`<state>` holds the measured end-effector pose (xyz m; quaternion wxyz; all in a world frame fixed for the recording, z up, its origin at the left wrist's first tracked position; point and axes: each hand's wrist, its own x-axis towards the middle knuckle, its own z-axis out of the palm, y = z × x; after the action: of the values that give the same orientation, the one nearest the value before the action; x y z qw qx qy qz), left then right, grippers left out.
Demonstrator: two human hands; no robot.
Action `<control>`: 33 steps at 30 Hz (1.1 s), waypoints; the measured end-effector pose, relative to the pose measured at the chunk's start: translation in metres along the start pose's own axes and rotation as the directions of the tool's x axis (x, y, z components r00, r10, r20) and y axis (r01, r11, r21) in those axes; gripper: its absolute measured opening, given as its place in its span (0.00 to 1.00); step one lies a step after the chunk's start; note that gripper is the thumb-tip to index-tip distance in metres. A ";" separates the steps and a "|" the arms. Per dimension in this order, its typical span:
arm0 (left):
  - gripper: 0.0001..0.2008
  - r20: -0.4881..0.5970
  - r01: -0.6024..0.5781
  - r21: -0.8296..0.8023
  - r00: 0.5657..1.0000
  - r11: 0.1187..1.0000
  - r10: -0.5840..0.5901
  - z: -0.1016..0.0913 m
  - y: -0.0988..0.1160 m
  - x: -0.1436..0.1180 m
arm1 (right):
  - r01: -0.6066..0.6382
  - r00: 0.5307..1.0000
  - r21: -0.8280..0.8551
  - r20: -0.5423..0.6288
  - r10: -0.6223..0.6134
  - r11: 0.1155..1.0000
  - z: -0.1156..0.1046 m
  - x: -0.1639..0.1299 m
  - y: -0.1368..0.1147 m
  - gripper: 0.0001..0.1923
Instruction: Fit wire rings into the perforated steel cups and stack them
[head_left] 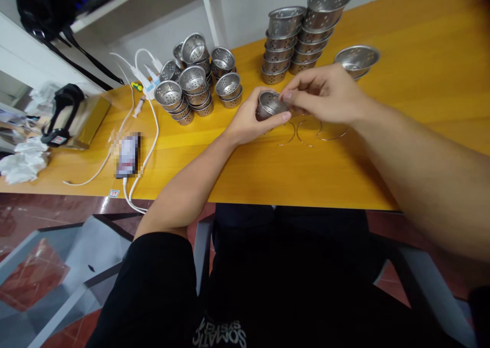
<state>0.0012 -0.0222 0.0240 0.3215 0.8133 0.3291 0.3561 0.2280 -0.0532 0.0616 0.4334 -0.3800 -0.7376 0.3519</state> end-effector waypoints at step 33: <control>0.41 -0.005 -0.145 0.083 0.989 0.986 0.146 -0.003 -0.024 0.006 | -0.032 0.993 0.198 0.119 0.008 0.980 -0.002 -0.001 -0.006 0.27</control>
<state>-0.0057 -0.0030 0.0094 0.2590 0.8457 0.2849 0.3694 0.2283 -0.0566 0.0667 0.4214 -0.3205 -0.7190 0.4503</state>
